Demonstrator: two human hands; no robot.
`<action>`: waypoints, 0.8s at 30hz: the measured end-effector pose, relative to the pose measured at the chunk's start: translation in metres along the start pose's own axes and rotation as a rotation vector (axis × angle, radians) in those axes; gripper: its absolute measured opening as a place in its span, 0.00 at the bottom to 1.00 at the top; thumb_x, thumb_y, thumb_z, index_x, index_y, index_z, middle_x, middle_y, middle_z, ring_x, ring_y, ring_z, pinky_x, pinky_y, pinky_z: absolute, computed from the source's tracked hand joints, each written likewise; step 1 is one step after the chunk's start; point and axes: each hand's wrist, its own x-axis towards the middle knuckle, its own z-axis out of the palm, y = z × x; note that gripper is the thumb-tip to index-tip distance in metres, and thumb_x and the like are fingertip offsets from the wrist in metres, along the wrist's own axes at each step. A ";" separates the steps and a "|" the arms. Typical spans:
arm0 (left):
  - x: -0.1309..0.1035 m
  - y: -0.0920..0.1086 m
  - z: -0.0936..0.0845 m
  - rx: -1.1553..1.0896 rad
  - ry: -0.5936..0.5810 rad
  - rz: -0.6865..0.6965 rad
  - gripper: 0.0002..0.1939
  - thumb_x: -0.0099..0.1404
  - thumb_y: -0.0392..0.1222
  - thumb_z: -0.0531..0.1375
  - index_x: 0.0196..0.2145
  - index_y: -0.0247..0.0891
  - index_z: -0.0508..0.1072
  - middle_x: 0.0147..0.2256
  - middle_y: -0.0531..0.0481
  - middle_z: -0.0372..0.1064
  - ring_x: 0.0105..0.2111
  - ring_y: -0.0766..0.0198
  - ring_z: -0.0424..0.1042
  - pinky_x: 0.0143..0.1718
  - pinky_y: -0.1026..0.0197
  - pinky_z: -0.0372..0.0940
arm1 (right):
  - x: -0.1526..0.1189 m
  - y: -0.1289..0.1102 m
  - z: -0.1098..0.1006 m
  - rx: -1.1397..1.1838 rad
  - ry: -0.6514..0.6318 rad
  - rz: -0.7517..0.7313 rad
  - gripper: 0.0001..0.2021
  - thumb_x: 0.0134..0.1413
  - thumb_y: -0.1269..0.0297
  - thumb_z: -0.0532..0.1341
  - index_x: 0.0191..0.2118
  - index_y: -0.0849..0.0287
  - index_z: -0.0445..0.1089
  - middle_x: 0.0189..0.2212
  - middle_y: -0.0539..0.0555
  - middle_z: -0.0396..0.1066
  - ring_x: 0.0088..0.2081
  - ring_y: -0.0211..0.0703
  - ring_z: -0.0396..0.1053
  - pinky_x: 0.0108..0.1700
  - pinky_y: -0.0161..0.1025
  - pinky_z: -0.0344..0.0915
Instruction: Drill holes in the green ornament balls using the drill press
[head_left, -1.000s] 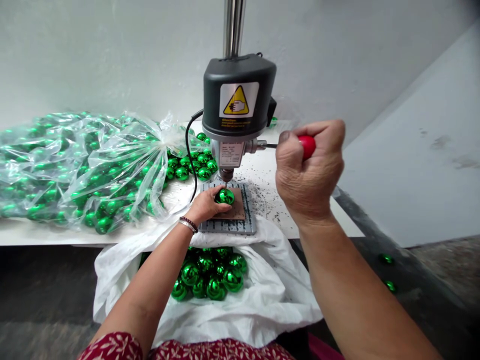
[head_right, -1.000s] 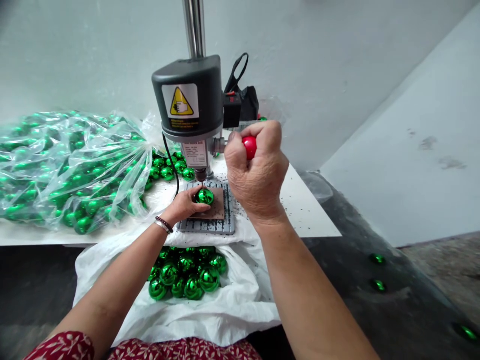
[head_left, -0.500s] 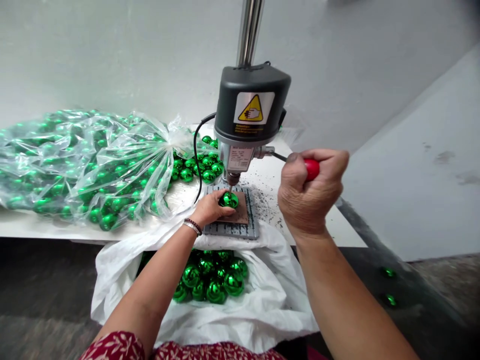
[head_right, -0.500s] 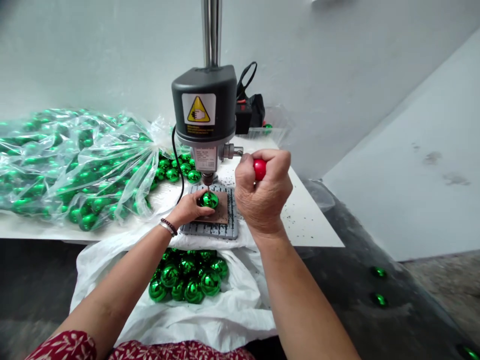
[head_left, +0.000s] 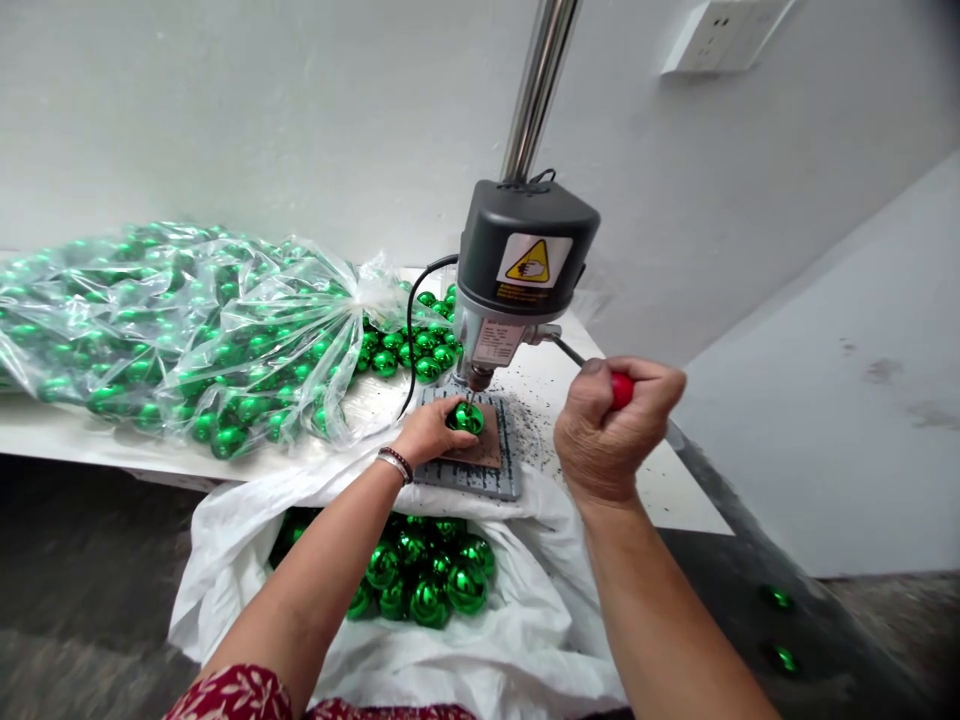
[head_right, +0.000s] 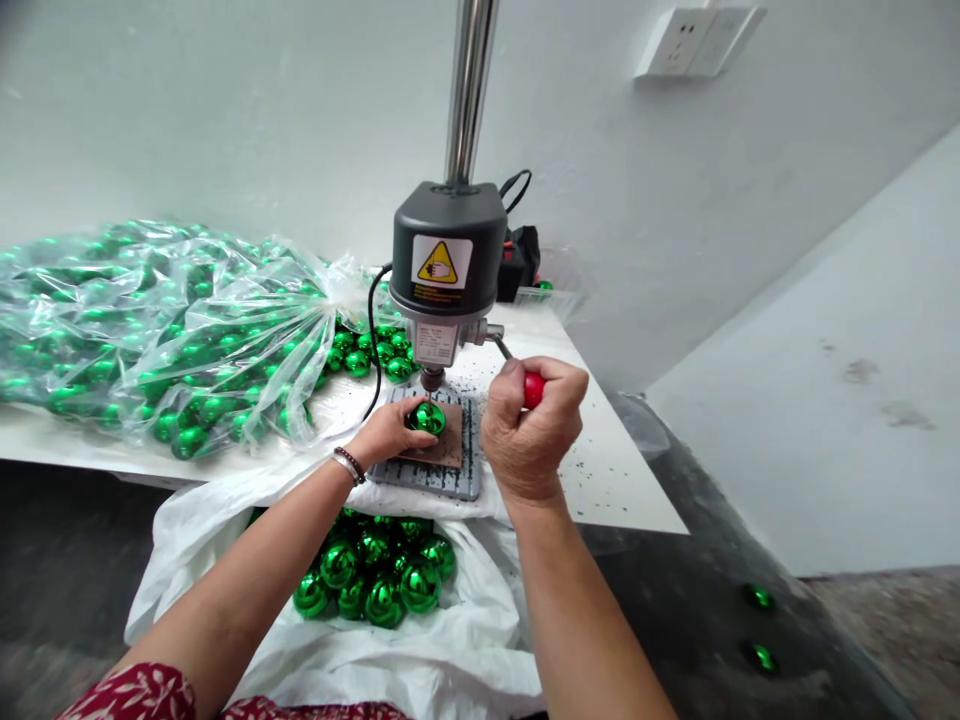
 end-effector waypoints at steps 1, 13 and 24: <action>0.000 0.000 0.000 0.007 0.000 -0.002 0.30 0.52 0.44 0.70 0.54 0.40 0.76 0.45 0.47 0.78 0.46 0.52 0.75 0.51 0.54 0.68 | -0.005 0.001 -0.001 -0.002 -0.001 -0.012 0.08 0.59 0.60 0.58 0.36 0.60 0.62 0.29 0.49 0.66 0.28 0.30 0.64 0.32 0.31 0.61; -0.010 0.005 -0.004 -0.073 0.021 0.037 0.29 0.52 0.39 0.69 0.53 0.38 0.74 0.46 0.48 0.77 0.46 0.55 0.74 0.50 0.56 0.67 | 0.076 -0.029 0.010 -0.027 -0.220 0.197 0.12 0.60 0.58 0.56 0.32 0.61 0.60 0.24 0.45 0.58 0.26 0.27 0.52 0.32 0.31 0.52; -0.077 -0.020 -0.067 -0.087 -0.232 0.078 0.38 0.50 0.50 0.72 0.58 0.40 0.72 0.53 0.44 0.75 0.43 0.57 0.73 0.47 0.57 0.68 | 0.087 -0.031 0.018 -0.115 -0.198 0.286 0.07 0.55 0.63 0.58 0.32 0.61 0.59 0.25 0.46 0.60 0.28 0.29 0.55 0.36 0.34 0.53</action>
